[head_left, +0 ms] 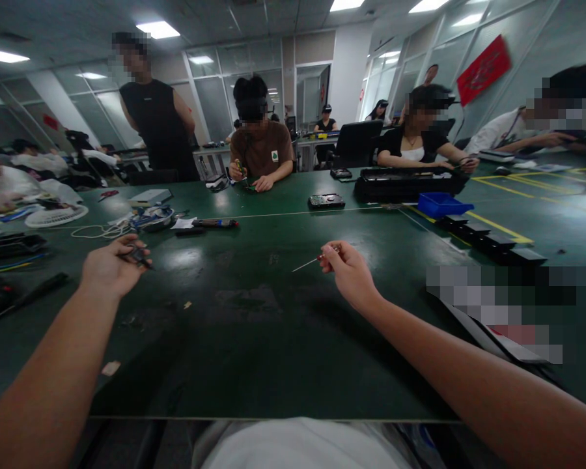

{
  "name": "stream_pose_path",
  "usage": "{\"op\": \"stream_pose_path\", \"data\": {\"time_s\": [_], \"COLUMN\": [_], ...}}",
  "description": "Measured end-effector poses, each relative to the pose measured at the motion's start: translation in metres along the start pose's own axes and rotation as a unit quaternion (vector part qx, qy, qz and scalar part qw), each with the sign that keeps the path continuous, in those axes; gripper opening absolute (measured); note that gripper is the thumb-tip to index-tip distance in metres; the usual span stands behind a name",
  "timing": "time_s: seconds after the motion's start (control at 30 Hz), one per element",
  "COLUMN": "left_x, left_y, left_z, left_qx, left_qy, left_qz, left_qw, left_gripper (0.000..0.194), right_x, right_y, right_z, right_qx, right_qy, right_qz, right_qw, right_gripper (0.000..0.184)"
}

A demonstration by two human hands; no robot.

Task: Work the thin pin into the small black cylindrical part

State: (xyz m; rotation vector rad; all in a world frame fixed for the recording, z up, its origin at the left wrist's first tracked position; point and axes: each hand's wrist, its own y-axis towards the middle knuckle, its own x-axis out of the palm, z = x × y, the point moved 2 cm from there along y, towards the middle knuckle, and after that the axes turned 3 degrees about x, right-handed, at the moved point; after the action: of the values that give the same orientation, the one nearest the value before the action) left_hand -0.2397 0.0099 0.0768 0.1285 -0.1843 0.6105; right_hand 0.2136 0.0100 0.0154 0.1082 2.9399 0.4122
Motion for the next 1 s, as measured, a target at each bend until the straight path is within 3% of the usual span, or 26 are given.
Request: {"op": "stream_pose_path", "data": {"time_s": [0.07,0.2,0.3,0.4,0.5,0.67,0.83,1.0], "left_x": [0.036,0.097,0.131,0.157,0.177,0.189,0.178,0.171], "left_y": [-0.018,-0.052,-0.075,-0.098,-0.118,-0.139,-0.135,-0.129], "left_z": [-0.006,-0.021,-0.038,-0.058,-0.080,-0.101,-0.108,-0.113], "left_qx": [-0.055,-0.104,-0.128,-0.103,-0.049,0.025,0.114,0.141], "left_qy": [-0.043,-0.068,-0.070,-0.047,-0.005,0.058,0.128,0.181], "left_qz": [-0.040,-0.131,-0.248,-0.348,-0.392,-0.439,-0.455,-0.444], "left_qw": [0.997,0.984,0.958,0.931,0.919,0.896,0.874,0.866], "left_gripper": [0.035,0.032,0.032,0.036,0.046,0.035,0.037,0.043], "right_x": [0.000,-0.003,-0.004,-0.005,-0.005,-0.008,-0.006,-0.001], "right_y": [-0.001,-0.001,-0.002,-0.002,-0.002,-0.002,-0.002,-0.006], "right_z": [-0.001,-0.003,-0.005,-0.006,-0.008,-0.014,-0.015,-0.012], "right_qx": [0.001,-0.002,-0.008,-0.014,-0.016,-0.010,0.017,-0.003], "right_qy": [0.007,-0.001,-0.001,0.020,0.039,0.083,0.167,0.137], "right_qz": [0.000,0.003,0.014,0.033,0.050,0.054,0.012,-0.041], "right_qw": [1.000,1.000,1.000,0.999,0.998,0.995,0.986,0.990], "right_gripper": [0.025,0.024,0.024,0.024,0.023,0.024,0.022,0.023]}}
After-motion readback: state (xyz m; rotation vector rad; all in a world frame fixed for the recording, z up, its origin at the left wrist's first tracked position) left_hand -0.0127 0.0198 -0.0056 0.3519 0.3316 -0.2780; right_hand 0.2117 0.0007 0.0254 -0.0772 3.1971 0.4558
